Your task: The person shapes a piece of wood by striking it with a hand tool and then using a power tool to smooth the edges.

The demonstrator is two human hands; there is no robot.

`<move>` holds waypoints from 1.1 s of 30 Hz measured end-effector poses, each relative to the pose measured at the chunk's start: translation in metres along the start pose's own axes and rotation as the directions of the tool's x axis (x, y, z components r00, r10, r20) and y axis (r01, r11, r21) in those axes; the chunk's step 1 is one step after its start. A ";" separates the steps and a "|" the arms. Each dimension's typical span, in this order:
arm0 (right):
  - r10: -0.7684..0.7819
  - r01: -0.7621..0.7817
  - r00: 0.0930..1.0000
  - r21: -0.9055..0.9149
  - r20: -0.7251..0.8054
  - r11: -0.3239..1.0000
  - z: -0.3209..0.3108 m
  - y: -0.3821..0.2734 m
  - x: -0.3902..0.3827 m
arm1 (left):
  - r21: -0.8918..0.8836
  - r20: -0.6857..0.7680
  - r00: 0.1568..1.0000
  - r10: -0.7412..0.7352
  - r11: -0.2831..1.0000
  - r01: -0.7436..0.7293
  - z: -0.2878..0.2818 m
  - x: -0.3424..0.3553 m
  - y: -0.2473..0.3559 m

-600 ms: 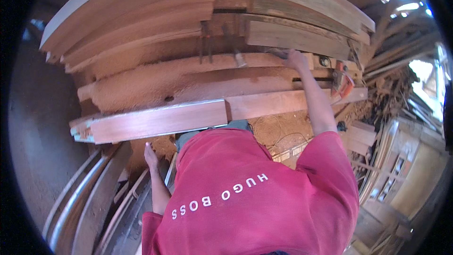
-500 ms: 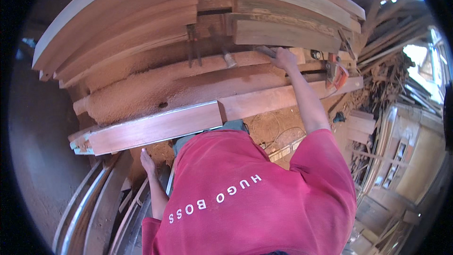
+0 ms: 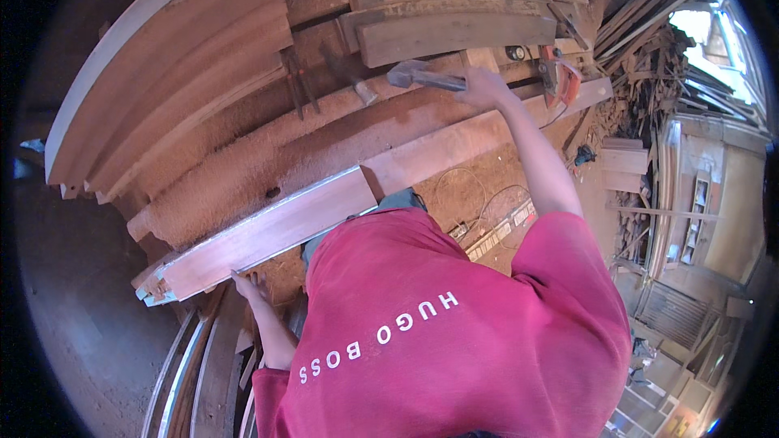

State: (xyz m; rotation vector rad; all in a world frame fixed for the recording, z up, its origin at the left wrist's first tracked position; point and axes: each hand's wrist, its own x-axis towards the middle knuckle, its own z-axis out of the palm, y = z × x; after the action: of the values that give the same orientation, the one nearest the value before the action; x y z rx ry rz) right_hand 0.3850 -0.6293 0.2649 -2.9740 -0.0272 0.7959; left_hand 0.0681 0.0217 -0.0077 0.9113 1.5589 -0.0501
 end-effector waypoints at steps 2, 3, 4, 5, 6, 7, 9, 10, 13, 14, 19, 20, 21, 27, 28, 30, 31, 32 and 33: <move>-0.018 0.031 0.995 0.132 -0.097 0.991 0.021 0.003 -0.024 | -0.024 0.185 0.981 0.061 0.998 -0.057 -0.002 0.020 0.000; -0.065 0.097 0.987 0.226 -0.148 0.969 0.033 -0.005 -0.029 | -0.110 0.307 0.950 0.062 0.994 -0.029 -0.025 0.051 0.013; -0.058 0.093 0.991 0.317 -0.117 0.944 0.039 -0.007 -0.046 | -0.134 0.234 0.968 0.092 0.989 -0.061 -0.007 0.042 0.001; -0.084 0.117 0.992 0.431 -0.094 0.895 0.039 -0.016 -0.058 | -0.142 0.209 0.973 0.095 0.988 -0.066 -0.014 0.053 0.010; -0.078 0.128 0.990 0.494 -0.120 0.860 0.050 -0.017 -0.070 | -0.164 0.192 0.979 0.066 0.986 -0.034 -0.006 0.056 0.014; -0.050 0.118 0.989 0.544 -0.137 0.831 0.062 -0.019 -0.082 | -0.145 0.160 0.986 0.050 0.989 -0.027 0.013 0.044 0.010; 0.128 -0.122 0.991 0.732 0.048 0.671 0.074 -0.037 -0.111 | -0.208 0.143 0.989 0.024 0.978 0.006 0.037 0.016 0.010; 0.183 -0.228 0.972 0.793 0.148 0.565 0.077 -0.047 -0.120 | -0.212 0.009 0.990 0.140 0.968 -0.135 0.034 0.015 0.012; 0.174 -0.166 0.976 0.960 0.128 0.226 0.102 -0.078 -0.148 | 0.046 -0.292 0.847 0.444 0.891 -0.451 0.034 0.012 0.014; 0.193 -0.123 0.977 0.979 0.092 0.159 0.113 -0.088 -0.159 | 0.272 -0.353 0.777 0.522 0.852 -0.448 0.041 0.003 0.017; 0.151 -0.010 0.988 0.995 -0.005 0.102 0.134 -0.142 -0.161 | 0.770 -0.051 0.548 0.835 0.382 -0.511 0.001 0.015 0.042; 0.143 -0.062 0.989 0.989 0.043 0.134 0.128 -0.143 -0.156 | 0.813 0.007 0.545 0.838 0.312 -0.491 0.003 0.010 0.044; 0.156 -0.096 0.986 0.978 0.066 0.187 0.132 -0.145 -0.156 | 0.848 0.076 0.543 0.836 0.233 -0.476 0.013 -0.005 0.052; 0.221 -0.186 0.967 0.945 0.127 0.270 0.160 -0.150 -0.172 | 0.794 0.603 0.632 0.486 -0.436 -0.423 0.002 -0.035 0.086; 0.221 -0.193 0.966 0.940 0.132 0.281 0.164 -0.150 -0.176 | 0.739 0.651 0.629 0.426 -0.547 -0.394 -0.004 -0.033 0.091; 0.229 -0.208 0.963 0.930 0.141 0.304 0.171 -0.146 -0.181 | 0.621 0.726 0.596 0.343 -0.700 -0.353 -0.009 -0.030 0.100; 0.237 -0.220 0.960 0.928 0.151 0.300 0.173 -0.144 -0.182 | 0.571 0.760 0.563 0.324 -0.747 -0.341 -0.009 -0.028 0.104; 0.245 -0.232 0.956 0.927 0.162 0.296 0.174 -0.142 -0.184 | 0.517 0.793 0.529 0.301 -0.792 -0.325 -0.008 -0.024 0.109; 0.254 -0.241 0.952 0.925 0.167 0.292 0.173 -0.142 -0.184 | 0.462 0.826 0.492 0.277 -0.832 -0.308 -0.004 -0.023 0.115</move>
State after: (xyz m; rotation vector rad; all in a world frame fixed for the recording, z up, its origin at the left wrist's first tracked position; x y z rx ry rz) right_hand 0.1387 -0.4845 0.2161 -1.8087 0.6899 0.5037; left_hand 0.1283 0.0907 0.0658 3.2827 -0.0920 -0.8526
